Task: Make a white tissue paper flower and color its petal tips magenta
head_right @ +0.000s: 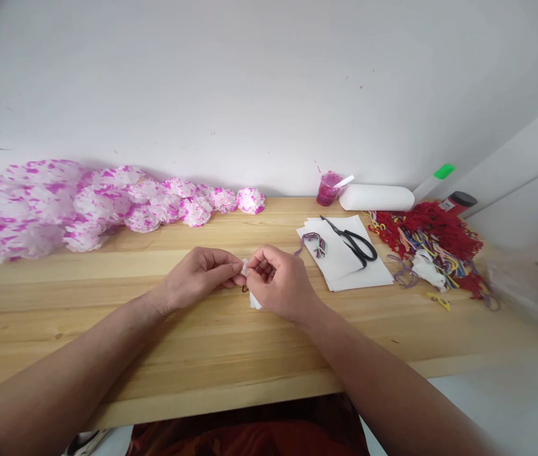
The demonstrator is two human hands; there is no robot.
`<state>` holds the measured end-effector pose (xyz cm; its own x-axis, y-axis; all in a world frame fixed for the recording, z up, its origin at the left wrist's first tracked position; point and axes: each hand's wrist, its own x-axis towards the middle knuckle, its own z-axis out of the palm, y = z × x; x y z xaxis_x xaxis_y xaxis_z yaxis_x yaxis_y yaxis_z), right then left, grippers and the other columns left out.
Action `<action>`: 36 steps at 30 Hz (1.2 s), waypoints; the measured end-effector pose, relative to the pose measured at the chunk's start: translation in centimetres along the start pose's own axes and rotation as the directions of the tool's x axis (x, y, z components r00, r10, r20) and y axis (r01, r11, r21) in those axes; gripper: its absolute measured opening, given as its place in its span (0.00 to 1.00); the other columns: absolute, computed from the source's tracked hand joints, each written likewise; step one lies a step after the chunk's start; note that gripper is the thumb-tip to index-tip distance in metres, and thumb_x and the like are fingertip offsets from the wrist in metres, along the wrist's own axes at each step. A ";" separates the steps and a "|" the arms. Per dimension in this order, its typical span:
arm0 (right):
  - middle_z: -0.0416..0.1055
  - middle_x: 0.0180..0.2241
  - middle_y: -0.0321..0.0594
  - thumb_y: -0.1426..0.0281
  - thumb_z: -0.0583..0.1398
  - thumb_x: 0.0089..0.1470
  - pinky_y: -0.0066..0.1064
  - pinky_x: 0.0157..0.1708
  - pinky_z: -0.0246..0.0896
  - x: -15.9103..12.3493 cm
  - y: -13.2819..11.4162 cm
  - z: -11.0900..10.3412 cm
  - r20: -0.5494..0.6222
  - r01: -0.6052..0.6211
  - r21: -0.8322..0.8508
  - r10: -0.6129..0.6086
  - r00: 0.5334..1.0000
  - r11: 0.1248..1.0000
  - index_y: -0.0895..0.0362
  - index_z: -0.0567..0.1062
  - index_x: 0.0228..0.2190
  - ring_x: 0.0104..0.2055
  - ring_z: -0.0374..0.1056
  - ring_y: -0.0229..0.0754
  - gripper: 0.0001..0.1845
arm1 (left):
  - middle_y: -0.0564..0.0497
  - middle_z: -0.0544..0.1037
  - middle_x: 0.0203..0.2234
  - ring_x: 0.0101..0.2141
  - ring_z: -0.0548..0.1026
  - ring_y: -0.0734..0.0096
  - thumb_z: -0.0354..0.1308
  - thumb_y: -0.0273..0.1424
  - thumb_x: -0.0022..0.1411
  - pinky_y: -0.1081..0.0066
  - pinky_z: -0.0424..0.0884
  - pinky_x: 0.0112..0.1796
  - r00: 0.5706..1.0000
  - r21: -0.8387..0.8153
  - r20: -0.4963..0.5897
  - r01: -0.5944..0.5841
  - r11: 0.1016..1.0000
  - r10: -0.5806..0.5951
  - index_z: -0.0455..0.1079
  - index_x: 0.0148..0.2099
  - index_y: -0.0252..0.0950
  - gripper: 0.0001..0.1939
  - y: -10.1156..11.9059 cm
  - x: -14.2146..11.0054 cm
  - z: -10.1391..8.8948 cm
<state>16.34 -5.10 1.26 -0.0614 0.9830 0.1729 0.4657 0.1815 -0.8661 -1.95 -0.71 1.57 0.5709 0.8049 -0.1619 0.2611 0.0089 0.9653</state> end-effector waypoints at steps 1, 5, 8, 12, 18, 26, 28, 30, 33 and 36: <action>0.72 0.24 0.34 0.73 0.61 0.49 0.24 0.23 0.61 0.0 0.0 0.0 0.008 0.000 0.004 0.000 1.000 1.000 0.56 0.72 0.28 0.23 0.64 0.33 0.01 | 0.48 0.83 0.32 0.34 0.79 0.67 0.56 0.39 0.62 0.71 0.73 0.37 1.000 0.002 0.001 0.004 1.000 -0.004 0.77 0.35 0.34 0.14 0.0 0.0 0.0; 0.71 0.24 0.33 0.72 0.62 0.49 0.24 0.23 0.61 -0.1 0.3 0.0 0.032 0.000 0.037 -0.001 0.999 0.999 0.56 0.72 0.29 0.23 0.64 0.32 0.03 | 0.49 0.83 0.31 0.33 0.78 0.68 0.56 0.39 0.62 0.72 0.73 0.36 1.000 0.000 0.004 0.014 1.000 -0.014 0.77 0.35 0.34 0.14 0.0 0.0 0.0; 0.71 0.24 0.33 0.72 0.62 0.49 0.24 0.23 0.60 -0.1 0.4 0.0 0.034 -0.005 0.037 0.003 0.999 0.999 0.56 0.71 0.29 0.22 0.63 0.32 0.03 | 0.49 0.83 0.30 0.33 0.78 0.69 0.56 0.38 0.62 0.73 0.72 0.36 1.000 -0.006 0.006 0.018 1.000 -0.018 0.77 0.34 0.34 0.14 0.0 0.1 0.0; 0.71 0.25 0.33 0.73 0.61 0.50 0.24 0.24 0.60 -0.1 0.5 0.0 0.057 -0.014 0.044 0.011 0.998 0.999 0.56 0.71 0.29 0.24 0.64 0.33 0.02 | 0.49 0.83 0.30 0.33 0.78 0.69 0.56 0.37 0.62 0.73 0.72 0.37 1.000 -0.017 0.011 0.016 1.000 -0.015 0.78 0.34 0.34 0.13 0.0 0.1 0.0; 0.70 0.24 0.33 0.73 0.61 0.50 0.25 0.24 0.60 0.0 0.5 0.0 0.058 -0.030 0.033 0.028 0.998 0.999 0.56 0.71 0.29 0.23 0.64 0.33 0.02 | 0.48 0.83 0.31 0.34 0.78 0.68 0.55 0.38 0.63 0.72 0.72 0.37 1.000 0.015 0.016 0.003 1.000 -0.003 0.77 0.34 0.34 0.15 0.0 0.1 0.0; 0.70 0.24 0.32 0.71 0.61 0.51 0.25 0.24 0.60 0.0 0.6 0.0 0.074 -0.038 0.065 0.034 0.997 0.997 0.55 0.70 0.29 0.24 0.64 0.33 0.03 | 0.49 0.83 0.31 0.34 0.78 0.69 0.55 0.38 0.63 0.73 0.72 0.37 1.000 0.012 0.020 -0.002 1.000 0.001 0.77 0.34 0.34 0.14 0.0 0.2 0.0; 0.70 0.24 0.33 0.72 0.61 0.51 0.25 0.24 0.60 0.0 0.7 -0.1 0.079 -0.040 0.063 0.035 0.996 0.997 0.55 0.70 0.29 0.24 0.65 0.34 0.02 | 0.49 0.83 0.31 0.34 0.78 0.69 0.55 0.37 0.63 0.73 0.72 0.37 1.000 0.008 0.018 -0.001 1.000 0.001 0.77 0.34 0.34 0.14 0.0 0.2 0.0; 0.70 0.24 0.33 0.72 0.60 0.51 0.25 0.24 0.60 0.0 0.6 -0.1 0.087 -0.043 0.067 0.037 0.996 0.997 0.55 0.70 0.29 0.24 0.65 0.34 0.02 | 0.49 0.83 0.31 0.34 0.78 0.69 0.55 0.37 0.63 0.73 0.72 0.38 1.000 0.004 0.019 0.002 1.000 -0.002 0.77 0.35 0.34 0.14 0.0 0.1 0.0; 0.70 0.24 0.32 0.71 0.61 0.51 0.25 0.24 0.59 0.0 0.6 -0.1 0.090 -0.043 0.083 0.035 0.995 0.996 0.55 0.70 0.29 0.24 0.64 0.33 0.03 | 0.49 0.83 0.31 0.33 0.78 0.69 0.55 0.38 0.63 0.73 0.72 0.37 1.000 0.004 0.023 -0.001 1.000 0.000 0.77 0.34 0.34 0.14 0.0 0.1 0.0; 0.69 0.24 0.32 0.71 0.62 0.50 0.25 0.24 0.60 0.0 0.7 0.0 0.084 -0.044 0.092 0.037 0.996 0.995 0.55 0.70 0.29 0.24 0.64 0.33 0.04 | 0.49 0.83 0.30 0.33 0.78 0.69 0.56 0.37 0.63 0.73 0.72 0.36 1.000 -0.004 0.024 -0.005 1.000 0.006 0.77 0.34 0.34 0.14 0.1 0.1 0.0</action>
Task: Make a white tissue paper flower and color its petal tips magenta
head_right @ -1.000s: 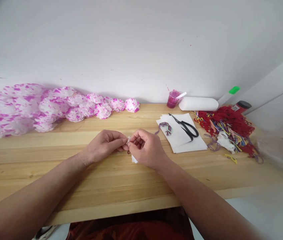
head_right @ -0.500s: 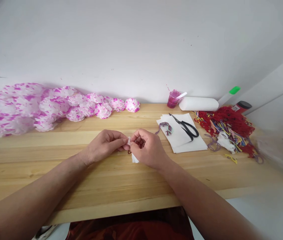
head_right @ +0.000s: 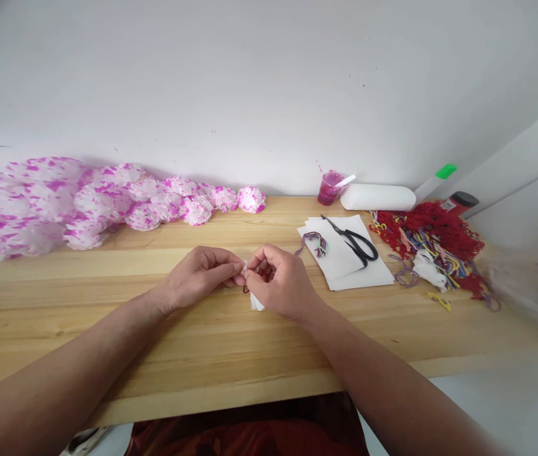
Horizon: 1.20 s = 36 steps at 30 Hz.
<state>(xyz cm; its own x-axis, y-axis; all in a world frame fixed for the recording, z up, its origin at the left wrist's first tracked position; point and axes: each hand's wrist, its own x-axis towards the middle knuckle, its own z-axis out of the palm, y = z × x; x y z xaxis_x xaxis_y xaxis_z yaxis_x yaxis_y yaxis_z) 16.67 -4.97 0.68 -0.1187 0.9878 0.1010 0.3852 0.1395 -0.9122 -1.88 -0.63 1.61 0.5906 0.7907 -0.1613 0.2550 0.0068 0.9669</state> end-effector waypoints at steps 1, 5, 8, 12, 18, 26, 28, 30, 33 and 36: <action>0.69 0.24 0.32 0.71 0.62 0.50 0.25 0.24 0.60 0.0 0.0 0.0 0.000 -0.002 -0.001 0.002 1.000 1.000 0.55 0.70 0.29 0.24 0.64 0.33 0.04 | 0.49 0.83 0.30 0.33 0.78 0.70 0.56 0.37 0.63 0.73 0.72 0.36 1.000 -0.003 0.000 -0.002 1.000 0.002 0.77 0.34 0.34 0.13 0.0 0.0 0.0; 0.70 0.24 0.32 0.73 0.61 0.49 0.25 0.23 0.59 0.0 -0.1 0.0 -0.001 -0.007 -0.004 0.007 1.000 1.000 0.55 0.70 0.29 0.24 0.64 0.33 0.04 | 0.49 0.83 0.30 0.33 0.78 0.70 0.56 0.35 0.62 0.73 0.72 0.37 1.000 -0.008 0.000 -0.004 1.000 0.004 0.78 0.34 0.35 0.12 -0.1 0.0 0.0; 0.70 0.23 0.33 0.73 0.61 0.48 0.25 0.23 0.59 0.0 -0.2 0.0 -0.001 -0.005 0.000 0.005 1.000 1.000 0.56 0.70 0.29 0.24 0.64 0.33 0.04 | 0.49 0.83 0.30 0.33 0.78 0.69 0.56 0.36 0.62 0.73 0.71 0.36 1.000 -0.006 0.002 0.004 1.000 -0.004 0.78 0.34 0.34 0.13 -0.1 0.0 0.0; 0.71 0.24 0.33 0.74 0.61 0.49 0.25 0.24 0.60 -0.1 -0.3 0.0 0.016 0.003 0.012 -0.003 1.000 1.000 0.56 0.70 0.29 0.24 0.65 0.34 0.04 | 0.48 0.83 0.30 0.33 0.77 0.69 0.58 0.35 0.60 0.73 0.71 0.36 1.000 -0.015 0.019 0.017 1.000 -0.017 0.78 0.34 0.34 0.11 0.2 -0.1 -0.1; 0.71 0.23 0.33 0.74 0.61 0.48 0.24 0.23 0.60 -0.2 -0.6 -0.1 0.026 0.001 0.017 -0.001 1.000 1.000 0.56 0.70 0.29 0.23 0.65 0.33 0.04 | 0.47 0.83 0.30 0.34 0.78 0.67 0.59 0.31 0.57 0.71 0.72 0.38 0.998 -0.039 0.057 0.035 0.999 -0.033 0.78 0.33 0.33 0.08 0.5 -0.1 -0.3; 0.73 0.24 0.35 0.74 0.61 0.49 0.25 0.24 0.62 -0.2 -0.6 -0.1 0.048 -0.021 0.028 0.019 0.999 0.999 0.55 0.69 0.30 0.24 0.67 0.34 0.04 | 0.47 0.83 0.30 0.34 0.79 0.67 0.59 0.32 0.57 0.71 0.72 0.39 0.996 -0.060 0.087 0.017 0.998 -0.012 0.79 0.32 0.34 0.09 0.4 0.0 -0.6; 0.72 0.24 0.34 0.74 0.61 0.49 0.25 0.24 0.62 -0.2 -0.7 -0.1 0.047 -0.016 0.025 0.015 0.999 1.000 0.55 0.69 0.30 0.24 0.66 0.34 0.04 | 0.47 0.83 0.31 0.35 0.79 0.67 0.59 0.32 0.57 0.71 0.72 0.39 0.995 -0.068 0.102 0.017 0.998 -0.010 0.79 0.33 0.34 0.09 0.3 0.0 -0.7; 0.71 0.23 0.34 0.74 0.61 0.48 0.24 0.23 0.62 -0.2 -0.7 -0.2 0.042 -0.010 0.021 0.009 0.999 1.000 0.55 0.69 0.29 0.24 0.66 0.33 0.04 | 0.47 0.83 0.31 0.35 0.79 0.67 0.59 0.31 0.57 0.71 0.72 0.39 0.993 -0.079 0.117 0.016 0.997 -0.007 0.79 0.33 0.34 0.09 0.2 0.0 -0.8; 0.71 0.23 0.33 0.74 0.61 0.48 0.24 0.23 0.61 -0.2 -0.8 -0.3 0.040 -0.013 0.018 0.012 0.999 1.000 0.56 0.70 0.29 0.23 0.65 0.33 0.04 | 0.47 0.84 0.32 0.35 0.79 0.67 0.60 0.32 0.57 0.71 0.72 0.40 0.992 -0.088 0.123 0.018 0.996 -0.007 0.79 0.34 0.34 0.09 0.1 0.1 -0.9; 0.71 0.23 0.33 0.73 0.61 0.48 0.24 0.23 0.61 -0.2 -0.9 -0.3 0.047 -0.010 0.018 0.010 0.999 1.000 0.56 0.70 0.29 0.23 0.66 0.33 0.04 | 0.46 0.83 0.32 0.35 0.79 0.66 0.60 0.32 0.57 0.69 0.73 0.41 0.993 -0.096 0.116 0.024 0.995 -0.013 0.79 0.35 0.33 0.09 0.0 0.1 -0.9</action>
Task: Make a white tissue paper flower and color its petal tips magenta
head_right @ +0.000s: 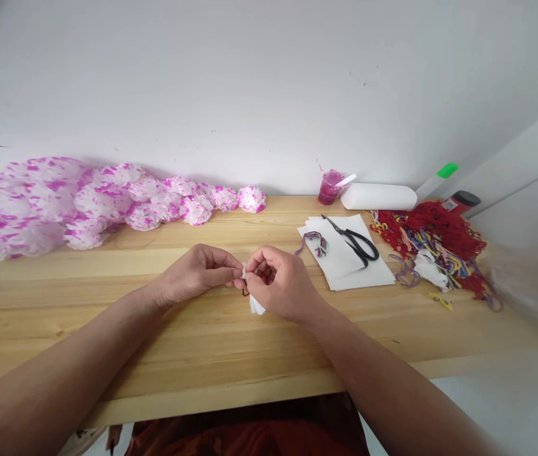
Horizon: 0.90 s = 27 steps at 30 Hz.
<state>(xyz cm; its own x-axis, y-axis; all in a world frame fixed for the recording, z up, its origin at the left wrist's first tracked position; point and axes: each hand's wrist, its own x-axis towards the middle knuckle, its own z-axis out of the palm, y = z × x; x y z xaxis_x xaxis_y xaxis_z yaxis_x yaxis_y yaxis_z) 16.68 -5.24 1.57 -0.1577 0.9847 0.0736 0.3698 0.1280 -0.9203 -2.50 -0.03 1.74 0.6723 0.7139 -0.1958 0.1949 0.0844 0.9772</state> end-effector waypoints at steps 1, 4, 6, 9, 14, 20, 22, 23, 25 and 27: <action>0.71 0.23 0.33 0.73 0.61 0.48 0.24 0.23 0.61 0.0 0.0 0.0 0.002 0.003 0.001 -0.003 1.000 1.000 0.56 0.70 0.29 0.23 0.66 0.33 0.04 | 0.46 0.83 0.32 0.35 0.80 0.65 0.60 0.32 0.57 0.69 0.73 0.41 1.000 -0.006 -0.001 0.001 1.000 -0.001 0.79 0.35 0.33 0.09 0.0 0.0 0.0; 0.71 0.23 0.33 0.73 0.61 0.49 0.24 0.23 0.61 0.0 0.1 0.0 0.001 0.005 0.002 -0.005 1.000 1.000 0.56 0.70 0.29 0.23 0.66 0.33 0.04 | 0.45 0.83 0.32 0.36 0.80 0.65 0.60 0.32 0.57 0.68 0.73 0.41 1.000 -0.012 0.001 0.003 1.000 -0.003 0.79 0.35 0.33 0.09 0.0 0.0 0.1; 0.71 0.23 0.33 0.73 0.61 0.48 0.24 0.23 0.61 -0.1 0.1 0.1 -0.001 0.001 0.003 -0.001 1.000 1.000 0.56 0.70 0.29 0.23 0.66 0.33 0.04 | 0.45 0.83 0.32 0.36 0.80 0.64 0.61 0.33 0.57 0.68 0.73 0.41 1.000 -0.013 -0.001 0.004 1.000 -0.004 0.79 0.34 0.33 0.09 0.0 0.0 0.1; 0.72 0.23 0.34 0.73 0.61 0.48 0.24 0.23 0.62 -0.1 0.0 0.1 0.003 -0.003 -0.001 0.003 1.000 1.000 0.55 0.70 0.29 0.23 0.66 0.33 0.04 | 0.45 0.84 0.32 0.36 0.80 0.64 0.61 0.33 0.57 0.67 0.73 0.42 1.000 -0.022 -0.001 -0.001 1.000 0.001 0.79 0.34 0.33 0.09 0.0 0.0 0.1; 0.71 0.23 0.33 0.73 0.61 0.48 0.24 0.23 0.61 -0.1 0.0 0.1 -0.003 0.003 -0.001 -0.003 1.000 1.000 0.55 0.70 0.29 0.23 0.66 0.33 0.04 | 0.46 0.84 0.32 0.35 0.80 0.65 0.60 0.32 0.56 0.68 0.73 0.41 1.000 -0.007 -0.007 0.005 1.000 -0.005 0.79 0.34 0.34 0.09 0.0 0.0 0.0; 0.71 0.23 0.33 0.73 0.61 0.48 0.24 0.23 0.61 -0.1 0.1 0.1 0.004 0.004 -0.008 -0.004 1.000 1.000 0.55 0.70 0.29 0.23 0.65 0.33 0.04 | 0.46 0.84 0.32 0.35 0.80 0.65 0.60 0.32 0.56 0.68 0.73 0.41 1.000 0.004 -0.004 0.010 1.000 -0.010 0.79 0.34 0.33 0.09 0.1 0.0 0.0; 0.71 0.23 0.33 0.73 0.61 0.49 0.24 0.22 0.60 -0.2 0.1 0.0 0.006 0.004 -0.012 -0.004 1.000 1.000 0.55 0.70 0.29 0.23 0.65 0.33 0.04 | 0.46 0.84 0.31 0.35 0.80 0.65 0.60 0.32 0.56 0.68 0.73 0.40 1.000 0.008 -0.003 0.012 1.000 -0.012 0.79 0.34 0.33 0.09 0.2 0.0 0.0; 0.71 0.23 0.33 0.73 0.61 0.49 0.24 0.23 0.61 -0.2 0.1 0.0 0.008 0.003 -0.012 -0.003 1.000 1.000 0.55 0.70 0.29 0.23 0.65 0.33 0.04 | 0.46 0.84 0.31 0.35 0.80 0.66 0.60 0.32 0.57 0.69 0.73 0.40 1.000 0.008 -0.003 0.012 1.000 -0.012 0.79 0.34 0.33 0.09 0.2 0.0 0.0; 0.71 0.23 0.33 0.73 0.61 0.49 0.24 0.23 0.61 -0.2 0.1 0.0 0.012 0.001 -0.009 -0.001 1.000 1.000 0.55 0.70 0.29 0.23 0.65 0.33 0.04 | 0.46 0.84 0.31 0.34 0.79 0.66 0.60 0.32 0.56 0.70 0.73 0.39 1.000 0.006 -0.006 0.010 1.000 -0.010 0.79 0.34 0.33 0.09 0.2 -0.1 0.1; 0.71 0.23 0.33 0.73 0.61 0.49 0.24 0.23 0.61 -0.2 0.2 0.0 0.015 0.003 -0.002 -0.003 1.000 1.000 0.55 0.70 0.29 0.23 0.65 0.33 0.04 | 0.46 0.84 0.31 0.34 0.79 0.66 0.60 0.33 0.56 0.70 0.73 0.39 1.000 0.004 -0.006 0.008 1.000 -0.008 0.79 0.33 0.33 0.09 0.2 -0.1 0.1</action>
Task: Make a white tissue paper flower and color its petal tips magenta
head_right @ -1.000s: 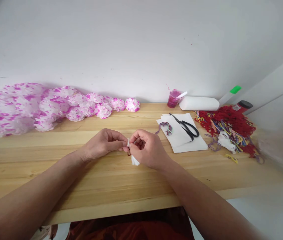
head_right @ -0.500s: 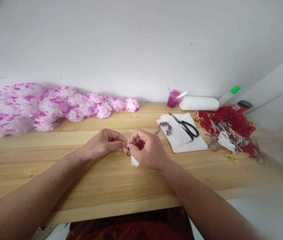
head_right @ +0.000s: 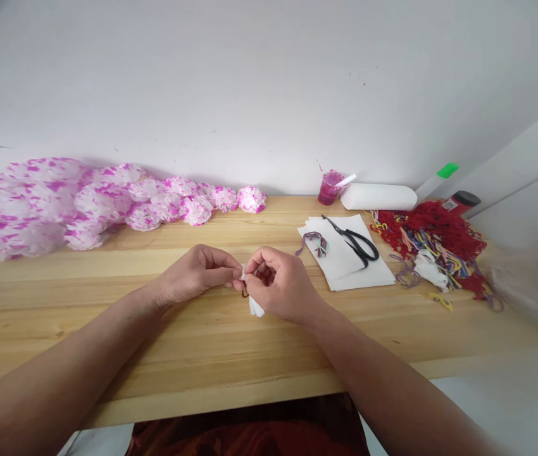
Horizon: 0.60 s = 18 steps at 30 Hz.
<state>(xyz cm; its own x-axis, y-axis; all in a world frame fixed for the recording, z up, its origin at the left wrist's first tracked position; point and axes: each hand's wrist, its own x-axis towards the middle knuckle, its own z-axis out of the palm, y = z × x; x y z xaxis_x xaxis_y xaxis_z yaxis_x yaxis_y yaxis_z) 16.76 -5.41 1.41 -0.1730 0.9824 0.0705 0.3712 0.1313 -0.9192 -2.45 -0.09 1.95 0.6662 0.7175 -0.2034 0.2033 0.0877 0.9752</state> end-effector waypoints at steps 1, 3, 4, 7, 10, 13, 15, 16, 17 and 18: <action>0.71 0.23 0.33 0.73 0.61 0.49 0.24 0.23 0.61 0.0 0.0 0.0 0.002 0.003 0.004 -0.003 1.000 1.000 0.55 0.70 0.29 0.23 0.65 0.33 0.04 | 0.46 0.84 0.31 0.34 0.79 0.66 0.60 0.33 0.56 0.70 0.73 0.39 1.000 0.001 -0.001 0.000 1.000 0.000 0.79 0.33 0.33 0.09 0.0 0.0 0.0; 0.71 0.23 0.33 0.73 0.61 0.49 0.23 0.23 0.61 0.0 0.1 0.0 0.005 0.009 0.011 -0.009 1.000 1.000 0.55 0.70 0.29 0.23 0.65 0.33 0.04 | 0.46 0.84 0.31 0.34 0.79 0.66 0.60 0.33 0.56 0.69 0.73 0.39 1.000 0.013 -0.004 0.003 1.000 -0.003 0.79 0.34 0.33 0.10 -0.1 0.0 0.0; 0.70 0.23 0.33 0.73 0.61 0.49 0.23 0.23 0.61 0.0 0.1 0.0 0.004 0.011 0.012 -0.011 1.000 1.000 0.55 0.70 0.29 0.23 0.65 0.33 0.04 | 0.46 0.84 0.31 0.34 0.79 0.65 0.60 0.34 0.56 0.69 0.73 0.39 1.000 0.021 -0.006 0.005 1.000 -0.005 0.79 0.34 0.33 0.10 -0.1 0.0 0.0; 0.70 0.23 0.32 0.74 0.61 0.48 0.23 0.23 0.60 0.0 0.1 0.1 0.000 0.013 0.009 -0.013 1.000 1.000 0.55 0.70 0.29 0.23 0.64 0.32 0.04 | 0.46 0.84 0.31 0.34 0.80 0.65 0.60 0.34 0.57 0.68 0.73 0.39 1.000 0.035 -0.012 0.009 0.999 -0.008 0.80 0.34 0.34 0.10 -0.2 0.1 -0.1; 0.70 0.23 0.32 0.74 0.61 0.49 0.23 0.22 0.60 0.0 0.0 0.1 -0.003 0.014 0.007 -0.014 1.000 1.000 0.55 0.70 0.29 0.22 0.64 0.32 0.04 | 0.46 0.84 0.31 0.34 0.80 0.64 0.61 0.34 0.56 0.68 0.73 0.40 1.000 0.029 -0.008 0.007 1.000 -0.007 0.80 0.34 0.33 0.10 -0.3 0.1 -0.1; 0.69 0.22 0.32 0.74 0.61 0.49 0.22 0.22 0.60 0.0 0.0 0.1 -0.004 0.015 0.004 -0.015 1.000 1.000 0.56 0.70 0.29 0.22 0.63 0.32 0.04 | 0.46 0.84 0.32 0.35 0.80 0.64 0.62 0.33 0.56 0.68 0.73 0.41 1.000 0.013 -0.005 0.009 1.000 -0.009 0.80 0.34 0.34 0.09 -0.3 0.1 -0.2; 0.69 0.23 0.32 0.74 0.61 0.49 0.23 0.22 0.60 0.0 0.0 0.1 -0.002 0.014 0.006 -0.014 1.000 1.000 0.56 0.70 0.29 0.22 0.64 0.32 0.04 | 0.46 0.84 0.31 0.34 0.80 0.65 0.62 0.33 0.56 0.68 0.73 0.41 1.000 0.004 -0.001 0.009 1.000 -0.009 0.79 0.34 0.34 0.08 -0.4 0.1 -0.2; 0.69 0.23 0.32 0.74 0.61 0.49 0.23 0.22 0.60 0.0 -0.1 0.1 -0.002 0.012 0.008 -0.012 1.000 1.000 0.56 0.70 0.29 0.23 0.64 0.32 0.04 | 0.46 0.84 0.31 0.34 0.80 0.65 0.62 0.33 0.56 0.68 0.73 0.41 1.000 -0.002 0.001 0.008 1.000 -0.008 0.79 0.34 0.34 0.08 -0.4 0.1 -0.2; 0.69 0.23 0.32 0.74 0.61 0.49 0.23 0.22 0.60 0.0 -0.1 0.1 -0.001 0.009 0.010 -0.009 1.000 1.000 0.56 0.70 0.29 0.23 0.64 0.32 0.04 | 0.46 0.84 0.31 0.34 0.80 0.65 0.62 0.32 0.56 0.68 0.73 0.41 1.000 -0.008 0.004 0.007 1.000 -0.007 0.79 0.34 0.34 0.08 -0.4 0.1 -0.2; 0.70 0.23 0.32 0.74 0.61 0.49 0.23 0.22 0.60 0.0 -0.1 0.1 -0.001 0.005 0.012 -0.005 1.000 1.000 0.56 0.70 0.29 0.22 0.64 0.32 0.04 | 0.46 0.84 0.31 0.34 0.80 0.66 0.62 0.32 0.56 0.68 0.73 0.41 1.000 -0.013 0.005 0.007 1.000 -0.007 0.79 0.34 0.33 0.07 -0.3 0.1 -0.1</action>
<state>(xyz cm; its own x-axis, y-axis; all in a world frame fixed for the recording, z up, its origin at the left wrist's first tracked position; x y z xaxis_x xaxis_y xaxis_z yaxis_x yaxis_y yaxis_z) 16.61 -5.41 1.47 -0.1744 0.9818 0.0756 0.3597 0.1350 -0.9232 -2.53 0.08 1.60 0.6686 0.7133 -0.2104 0.1985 0.1015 0.9748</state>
